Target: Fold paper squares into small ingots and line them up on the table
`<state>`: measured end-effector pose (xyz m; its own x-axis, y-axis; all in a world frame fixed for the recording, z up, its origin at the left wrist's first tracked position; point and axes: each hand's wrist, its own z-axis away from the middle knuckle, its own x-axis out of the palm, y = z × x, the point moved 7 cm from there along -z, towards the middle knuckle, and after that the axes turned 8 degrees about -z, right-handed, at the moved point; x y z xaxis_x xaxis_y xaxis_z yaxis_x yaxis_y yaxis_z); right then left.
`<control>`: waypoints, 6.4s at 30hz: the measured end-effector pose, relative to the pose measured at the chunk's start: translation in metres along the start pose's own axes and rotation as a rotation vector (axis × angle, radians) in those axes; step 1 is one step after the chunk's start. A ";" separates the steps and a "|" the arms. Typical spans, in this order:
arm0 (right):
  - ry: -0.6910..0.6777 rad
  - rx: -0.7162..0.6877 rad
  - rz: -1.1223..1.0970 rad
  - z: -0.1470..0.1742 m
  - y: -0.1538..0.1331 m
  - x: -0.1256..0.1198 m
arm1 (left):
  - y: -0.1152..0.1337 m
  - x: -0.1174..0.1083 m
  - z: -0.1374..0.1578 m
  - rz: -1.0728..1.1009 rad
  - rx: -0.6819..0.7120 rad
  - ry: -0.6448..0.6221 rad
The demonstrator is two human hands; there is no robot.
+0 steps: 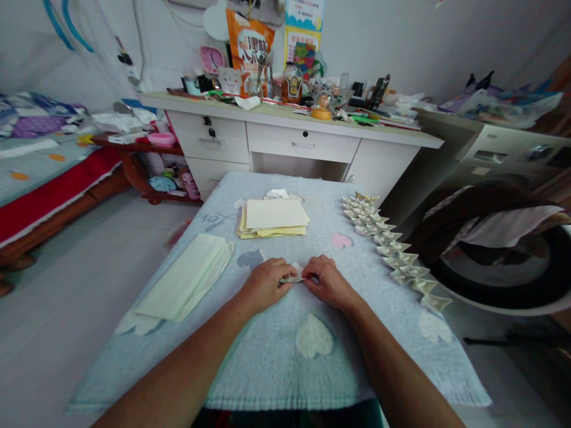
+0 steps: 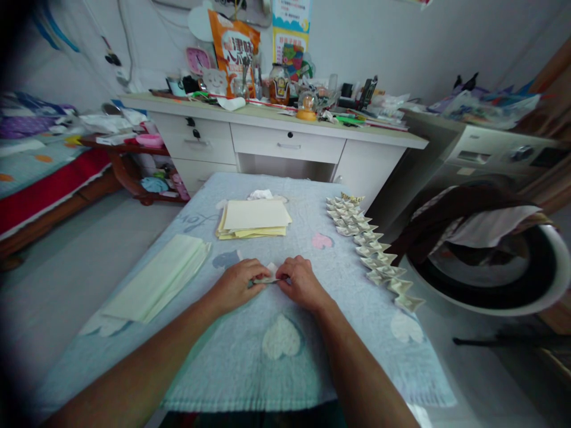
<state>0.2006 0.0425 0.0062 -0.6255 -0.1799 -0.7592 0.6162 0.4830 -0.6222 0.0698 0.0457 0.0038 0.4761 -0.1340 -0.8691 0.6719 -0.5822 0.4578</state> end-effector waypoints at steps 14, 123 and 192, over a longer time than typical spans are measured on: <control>0.005 0.152 -0.008 0.001 0.018 -0.010 | -0.006 0.006 -0.005 -0.087 -0.075 -0.018; 0.137 0.118 -0.041 -0.004 -0.001 0.001 | -0.015 0.001 0.000 -0.013 -0.161 0.075; 0.091 0.121 -0.653 -0.005 -0.004 0.006 | -0.007 -0.009 0.000 0.442 -0.235 0.104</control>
<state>0.1923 0.0444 0.0053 -0.9226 -0.3276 -0.2035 0.1432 0.1990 -0.9695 0.0601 0.0509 0.0086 0.7894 -0.2391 -0.5654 0.4976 -0.2899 0.8175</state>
